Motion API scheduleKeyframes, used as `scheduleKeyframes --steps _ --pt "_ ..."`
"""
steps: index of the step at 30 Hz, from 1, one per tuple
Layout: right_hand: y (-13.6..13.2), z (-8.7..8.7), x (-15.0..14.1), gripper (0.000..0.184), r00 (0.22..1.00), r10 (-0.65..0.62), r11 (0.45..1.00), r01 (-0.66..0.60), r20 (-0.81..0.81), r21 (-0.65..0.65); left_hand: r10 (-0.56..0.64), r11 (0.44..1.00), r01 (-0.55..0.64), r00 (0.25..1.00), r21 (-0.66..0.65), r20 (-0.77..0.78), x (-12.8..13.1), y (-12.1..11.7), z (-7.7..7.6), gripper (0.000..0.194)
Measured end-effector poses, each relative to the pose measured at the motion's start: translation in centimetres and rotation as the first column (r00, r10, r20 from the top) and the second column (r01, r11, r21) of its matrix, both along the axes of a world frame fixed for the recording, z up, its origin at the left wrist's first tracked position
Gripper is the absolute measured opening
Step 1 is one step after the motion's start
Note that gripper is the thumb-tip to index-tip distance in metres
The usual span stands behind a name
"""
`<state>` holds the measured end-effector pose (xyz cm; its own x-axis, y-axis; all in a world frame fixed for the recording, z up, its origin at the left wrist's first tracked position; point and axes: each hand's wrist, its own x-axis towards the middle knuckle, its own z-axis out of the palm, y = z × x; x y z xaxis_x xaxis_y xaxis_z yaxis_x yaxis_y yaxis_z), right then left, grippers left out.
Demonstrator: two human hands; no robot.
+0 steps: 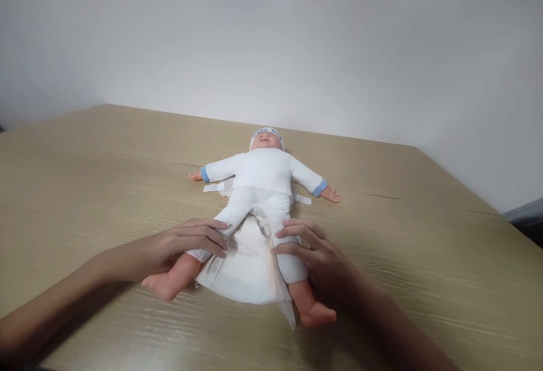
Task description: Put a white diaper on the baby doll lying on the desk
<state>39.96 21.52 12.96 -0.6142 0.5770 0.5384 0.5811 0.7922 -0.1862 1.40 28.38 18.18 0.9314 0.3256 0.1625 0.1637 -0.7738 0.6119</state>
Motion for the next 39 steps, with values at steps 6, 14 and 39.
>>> scheduleKeyframes --steps 6,14,39 --pt "0.2 -0.6 0.7 0.045 1.0 0.018 0.996 -0.018 -0.002 -0.083 -0.027 1.0 0.027 0.998 -0.001 -0.06 0.0 0.1 1.4 0.059" --pt "-0.9 2.1 -0.1 0.039 1.0 -0.007 0.96 -0.001 -0.028 -0.278 -0.071 0.991 0.088 0.985 0.104 -0.158 0.3 -0.1 2.9 0.076" --pt "-3.7 1.1 -4.7 0.033 0.941 -0.296 0.953 0.28 -0.166 -0.115 0.333 0.937 -0.311 0.932 0.162 -0.141 3.1 -4.8 1.4 0.049"
